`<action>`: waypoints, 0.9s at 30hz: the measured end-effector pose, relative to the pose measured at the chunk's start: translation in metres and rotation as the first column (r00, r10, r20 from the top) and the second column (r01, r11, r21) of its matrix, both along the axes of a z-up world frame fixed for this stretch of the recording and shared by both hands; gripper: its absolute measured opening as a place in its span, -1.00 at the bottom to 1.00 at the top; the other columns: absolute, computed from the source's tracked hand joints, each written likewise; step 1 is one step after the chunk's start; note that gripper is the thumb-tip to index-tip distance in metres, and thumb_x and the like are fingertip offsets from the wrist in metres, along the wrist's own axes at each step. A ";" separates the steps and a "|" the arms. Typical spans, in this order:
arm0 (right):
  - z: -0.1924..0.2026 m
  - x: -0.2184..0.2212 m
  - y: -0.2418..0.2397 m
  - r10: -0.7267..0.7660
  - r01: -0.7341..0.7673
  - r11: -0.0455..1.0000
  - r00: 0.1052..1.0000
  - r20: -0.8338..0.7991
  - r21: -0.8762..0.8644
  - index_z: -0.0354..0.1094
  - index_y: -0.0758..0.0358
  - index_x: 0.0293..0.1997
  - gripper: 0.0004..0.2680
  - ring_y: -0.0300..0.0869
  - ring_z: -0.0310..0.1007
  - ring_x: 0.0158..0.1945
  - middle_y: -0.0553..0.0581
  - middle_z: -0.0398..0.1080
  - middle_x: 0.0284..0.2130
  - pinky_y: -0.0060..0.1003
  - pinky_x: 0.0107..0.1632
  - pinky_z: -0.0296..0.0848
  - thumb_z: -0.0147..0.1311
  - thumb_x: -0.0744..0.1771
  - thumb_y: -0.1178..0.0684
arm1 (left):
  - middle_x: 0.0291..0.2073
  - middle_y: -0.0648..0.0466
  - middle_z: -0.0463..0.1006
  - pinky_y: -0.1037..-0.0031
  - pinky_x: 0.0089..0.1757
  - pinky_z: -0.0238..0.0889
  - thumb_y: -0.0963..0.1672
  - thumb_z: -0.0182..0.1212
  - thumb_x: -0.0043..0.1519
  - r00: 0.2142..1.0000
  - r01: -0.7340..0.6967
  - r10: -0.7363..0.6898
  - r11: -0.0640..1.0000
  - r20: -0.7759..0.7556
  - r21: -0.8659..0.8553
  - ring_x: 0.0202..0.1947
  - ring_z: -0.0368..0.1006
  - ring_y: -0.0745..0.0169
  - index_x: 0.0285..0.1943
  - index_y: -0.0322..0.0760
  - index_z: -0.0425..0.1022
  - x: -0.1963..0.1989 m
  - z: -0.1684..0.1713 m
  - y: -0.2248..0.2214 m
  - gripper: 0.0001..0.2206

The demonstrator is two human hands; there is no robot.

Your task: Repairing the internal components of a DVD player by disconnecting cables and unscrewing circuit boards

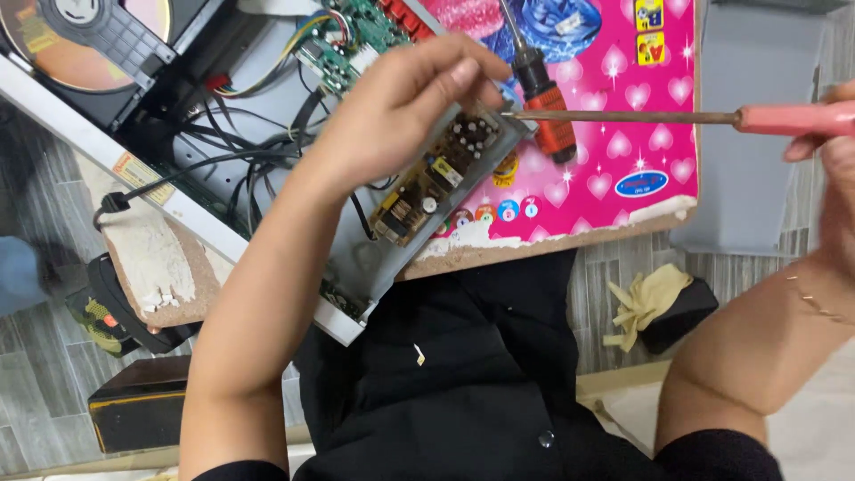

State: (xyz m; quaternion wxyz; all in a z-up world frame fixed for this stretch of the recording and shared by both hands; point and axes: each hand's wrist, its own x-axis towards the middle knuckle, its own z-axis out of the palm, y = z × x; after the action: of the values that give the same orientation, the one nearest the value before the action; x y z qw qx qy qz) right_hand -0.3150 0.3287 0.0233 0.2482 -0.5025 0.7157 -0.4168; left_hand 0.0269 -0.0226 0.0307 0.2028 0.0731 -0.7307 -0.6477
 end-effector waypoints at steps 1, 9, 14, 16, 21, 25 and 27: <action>-0.004 0.006 -0.005 0.003 -0.003 1.000 1.000 -0.004 -0.007 -0.19 0.65 0.56 -0.68 0.26 0.09 0.36 0.55 -0.10 0.48 -0.05 0.37 0.14 -0.42 0.58 0.23 | -0.23 0.01 0.61 0.50 -0.10 0.47 -0.21 -0.13 0.46 1.000 -0.003 0.003 1.000 -0.004 -0.007 -0.20 0.53 0.31 0.10 -0.46 0.47 -0.001 0.000 0.004 -0.76; -0.010 0.058 -0.053 -0.201 0.278 0.943 0.914 0.353 -0.184 0.06 0.17 0.16 -0.83 -0.26 0.37 0.04 0.15 0.20 0.18 -0.55 0.11 0.50 0.01 0.49 0.14 | -0.43 0.11 0.54 0.48 -0.41 0.19 -0.17 0.11 0.34 0.988 -0.102 0.127 0.962 0.085 -0.253 -0.53 0.33 0.30 -0.10 -0.30 0.53 -0.017 0.011 0.027 -0.89; -0.027 0.044 -0.043 -0.130 0.186 0.952 0.965 0.230 -0.243 0.07 0.14 0.14 -0.84 -0.24 0.34 0.06 0.12 0.20 0.11 -0.42 0.13 0.53 -0.02 0.47 0.13 | -0.41 -0.03 0.51 0.25 -0.34 0.23 -0.14 -0.03 0.38 0.979 -0.034 0.105 0.930 0.176 -0.365 -0.46 0.39 -0.06 -0.18 -0.34 0.42 -0.029 0.009 0.028 -0.84; -0.030 0.041 -0.040 -0.074 0.120 0.948 0.984 0.165 -0.293 0.11 0.09 0.14 -0.84 -0.28 0.35 0.02 0.07 0.23 0.08 -0.40 0.13 0.55 0.00 0.46 0.08 | -0.43 -0.06 0.54 0.21 -0.34 0.23 -0.14 -0.07 0.38 0.966 0.021 0.060 0.951 0.250 -0.309 -0.48 0.39 -0.10 -0.16 -0.35 0.44 -0.038 0.008 0.021 -0.81; -0.043 0.045 -0.031 -0.346 0.474 0.837 0.845 0.407 -0.274 0.13 0.07 0.05 -0.80 -0.22 0.30 0.06 0.09 0.19 0.10 -0.41 0.14 0.43 0.12 0.41 0.06 | -0.34 -0.03 0.55 0.18 -0.22 0.30 -0.19 0.24 0.32 0.972 -0.137 0.235 0.657 0.028 -0.741 -0.32 0.45 -0.09 -0.22 -0.36 0.45 -0.089 -0.001 -0.010 -0.89; -0.064 0.072 -0.048 -0.410 0.509 0.834 0.830 0.379 -0.213 0.16 0.15 0.03 -0.85 -0.23 0.32 0.02 0.10 0.22 0.05 -0.37 0.14 0.48 0.05 0.40 0.19 | -0.33 -0.01 0.56 0.18 -0.31 0.32 -0.19 0.34 0.16 0.951 -0.239 0.293 0.513 -0.094 -0.824 -0.35 0.47 -0.12 -0.26 -0.27 0.55 -0.161 -0.062 -0.049 -0.93; -0.074 0.086 -0.051 -0.355 0.548 0.817 0.722 0.594 -0.178 0.18 0.24 0.03 -0.81 -0.18 0.37 0.02 0.13 0.23 0.09 -0.30 0.15 0.53 0.08 0.36 0.26 | -0.36 -0.06 0.63 0.10 -0.41 0.26 -0.19 0.26 0.11 0.906 -0.336 0.402 0.493 -0.133 -0.802 -0.45 0.45 -0.23 -0.33 -0.26 0.59 -0.192 -0.085 -0.062 -0.96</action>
State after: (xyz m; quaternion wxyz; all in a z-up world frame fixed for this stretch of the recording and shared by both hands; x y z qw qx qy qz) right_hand -0.2293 0.2773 -0.0505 0.2352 -0.2076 0.6356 -0.7055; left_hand -0.1646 -0.0849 -0.0538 0.3205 0.1502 -0.9177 -0.1802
